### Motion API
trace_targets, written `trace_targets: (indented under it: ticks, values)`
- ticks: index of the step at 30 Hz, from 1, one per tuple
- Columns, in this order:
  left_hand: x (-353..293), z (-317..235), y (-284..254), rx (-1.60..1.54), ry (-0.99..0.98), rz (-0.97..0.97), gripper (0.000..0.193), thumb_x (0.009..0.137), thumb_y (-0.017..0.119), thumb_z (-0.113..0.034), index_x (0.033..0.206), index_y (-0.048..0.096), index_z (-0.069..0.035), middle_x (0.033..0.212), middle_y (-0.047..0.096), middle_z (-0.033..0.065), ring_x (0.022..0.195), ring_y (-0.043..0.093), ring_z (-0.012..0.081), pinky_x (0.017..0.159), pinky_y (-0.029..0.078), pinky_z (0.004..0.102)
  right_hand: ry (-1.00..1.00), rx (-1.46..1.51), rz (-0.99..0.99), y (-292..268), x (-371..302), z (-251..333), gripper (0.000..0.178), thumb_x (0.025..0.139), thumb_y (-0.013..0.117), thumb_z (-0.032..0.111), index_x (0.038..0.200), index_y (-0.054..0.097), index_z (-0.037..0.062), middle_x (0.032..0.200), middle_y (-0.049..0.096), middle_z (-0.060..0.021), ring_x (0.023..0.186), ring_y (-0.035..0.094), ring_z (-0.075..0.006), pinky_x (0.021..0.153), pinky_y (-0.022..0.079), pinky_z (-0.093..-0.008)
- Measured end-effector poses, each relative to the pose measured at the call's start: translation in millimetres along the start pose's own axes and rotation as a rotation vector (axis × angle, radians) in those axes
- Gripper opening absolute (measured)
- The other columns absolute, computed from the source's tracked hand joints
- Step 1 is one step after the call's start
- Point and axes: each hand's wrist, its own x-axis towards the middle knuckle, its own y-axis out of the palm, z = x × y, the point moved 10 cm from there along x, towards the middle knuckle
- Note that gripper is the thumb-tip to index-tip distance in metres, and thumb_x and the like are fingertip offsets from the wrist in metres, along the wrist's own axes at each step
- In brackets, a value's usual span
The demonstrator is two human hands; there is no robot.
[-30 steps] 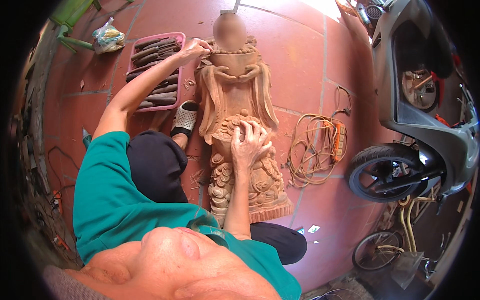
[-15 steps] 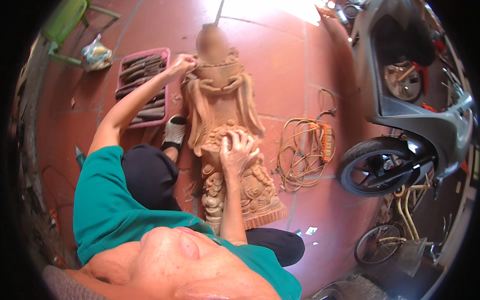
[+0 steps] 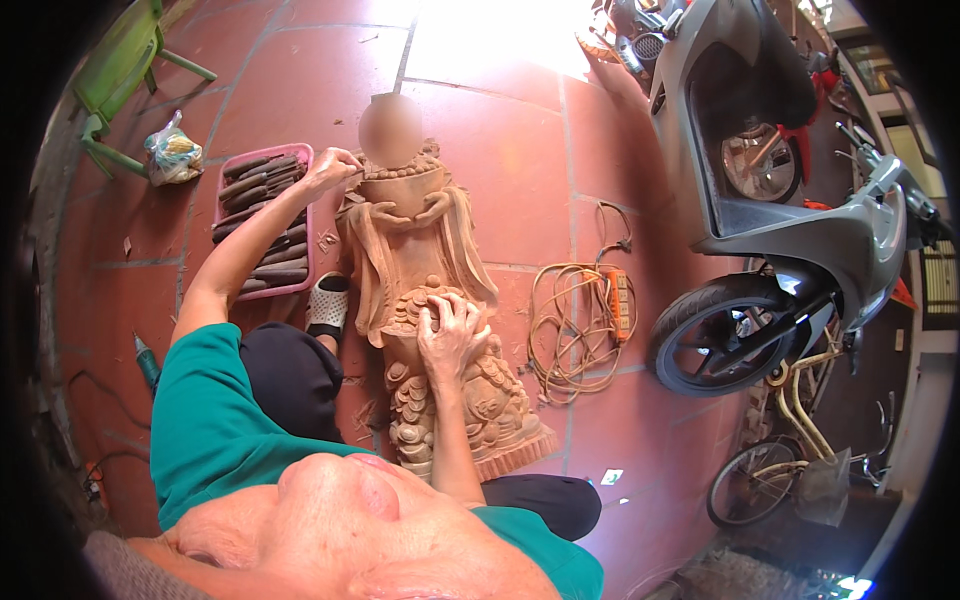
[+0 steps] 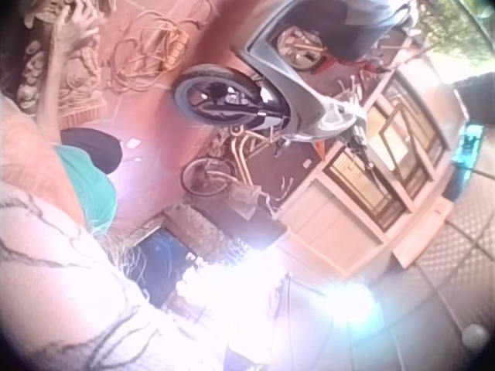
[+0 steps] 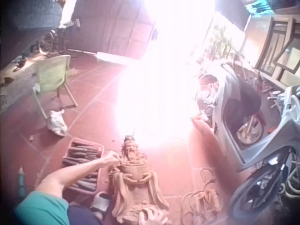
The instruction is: The person is carving a wooden sculpture, focusing on the details of the figure's face and clothing. They use a small tool to refine the features, carefully shaping the wood.
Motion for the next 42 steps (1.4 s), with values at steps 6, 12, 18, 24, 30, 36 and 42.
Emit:
trace_targets:
  ticks: [6, 12, 18, 24, 30, 36, 42]
  values:
    - [-3, -12, 19, 0.024, 0.097, -0.002, 0.018, 0.079, 0.062, -0.004, 0.092, 0.074, -0.003, 0.075, 0.068, 0.0052, 0.072, 0.062, 0.0152, 0.065, 0.051, 0.033, 0.004, 0.018, 0.012, 4, -1, -5, 0.026, 0.083, 0.07, 0.03, 0.107, 0.069, 0.0218, 0.118, 0.06, 0.0049, 0.118, 0.05, -0.0201, 0.1, 0.029, -0.0565]
    - [-8, -25, 8, 0.201, 0.31, -0.121, 0.016, 0.077, 0.06, -0.001, 0.088, 0.072, -0.002, 0.079, 0.071, 0.0116, 0.075, 0.067, 0.0182, 0.069, 0.053, 0.0346, -0.004, -0.021, 0.004, 2, 1, 2, 0.022, 0.082, 0.071, 0.027, 0.103, 0.07, 0.0226, 0.116, 0.062, 0.0058, 0.117, 0.052, -0.0206, 0.098, 0.034, -0.0503]
    - [-22, -33, 7, 0.158, 0.278, -0.012, 0.016, 0.077, 0.063, -0.001, 0.087, 0.075, -0.003, 0.085, 0.073, 0.0134, 0.079, 0.069, 0.0199, 0.074, 0.055, 0.0355, 0.015, -0.027, 0.003, 4, -1, -3, 0.023, 0.082, 0.071, 0.028, 0.104, 0.07, 0.0222, 0.117, 0.062, 0.0048, 0.117, 0.052, -0.0214, 0.1, 0.033, -0.0506]
    - [-13, -39, -1, 0.11, 0.168, -0.121, 0.013, 0.079, 0.066, -0.006, 0.087, 0.076, -0.004, 0.087, 0.073, 0.0154, 0.083, 0.07, 0.0242, 0.078, 0.055, 0.0368, -0.008, 0.008, -0.005, -2, 0, 3, 0.022, 0.082, 0.071, 0.028, 0.102, 0.071, 0.0202, 0.117, 0.062, 0.0049, 0.117, 0.052, -0.0221, 0.1, 0.033, -0.0506]
    - [-15, -51, 11, 0.271, 0.483, -0.176, 0.012, 0.076, 0.061, -0.002, 0.081, 0.072, -0.001, 0.082, 0.068, 0.0206, 0.082, 0.068, 0.0354, 0.078, 0.053, 0.043, 0.01, 0.005, -0.002, 1, 0, 1, 0.021, 0.081, 0.072, 0.026, 0.102, 0.071, 0.0203, 0.114, 0.063, 0.0059, 0.117, 0.052, -0.0217, 0.099, 0.033, -0.05]
    - [-18, -67, 17, 0.443, 0.545, -0.111, 0.01, 0.073, 0.058, 0.003, 0.076, 0.067, 0.0, 0.084, 0.067, 0.0207, 0.083, 0.066, 0.0368, 0.073, 0.052, 0.0432, -0.001, 0.005, -0.012, 1, 0, 2, 0.022, 0.082, 0.072, 0.027, 0.103, 0.071, 0.021, 0.115, 0.063, 0.0058, 0.117, 0.052, -0.0214, 0.099, 0.033, -0.0498]
    - [-11, -64, 22, 0.494, 0.441, 0.004, 0.012, 0.071, 0.06, 0.0, 0.076, 0.071, -0.001, 0.077, 0.068, 0.0213, 0.079, 0.069, 0.0378, 0.071, 0.054, 0.0438, -0.007, -0.033, 0.002, 5, 1, -6, 0.024, 0.083, 0.072, 0.031, 0.106, 0.071, 0.0225, 0.117, 0.062, 0.0048, 0.117, 0.051, -0.022, 0.098, 0.033, -0.0501]
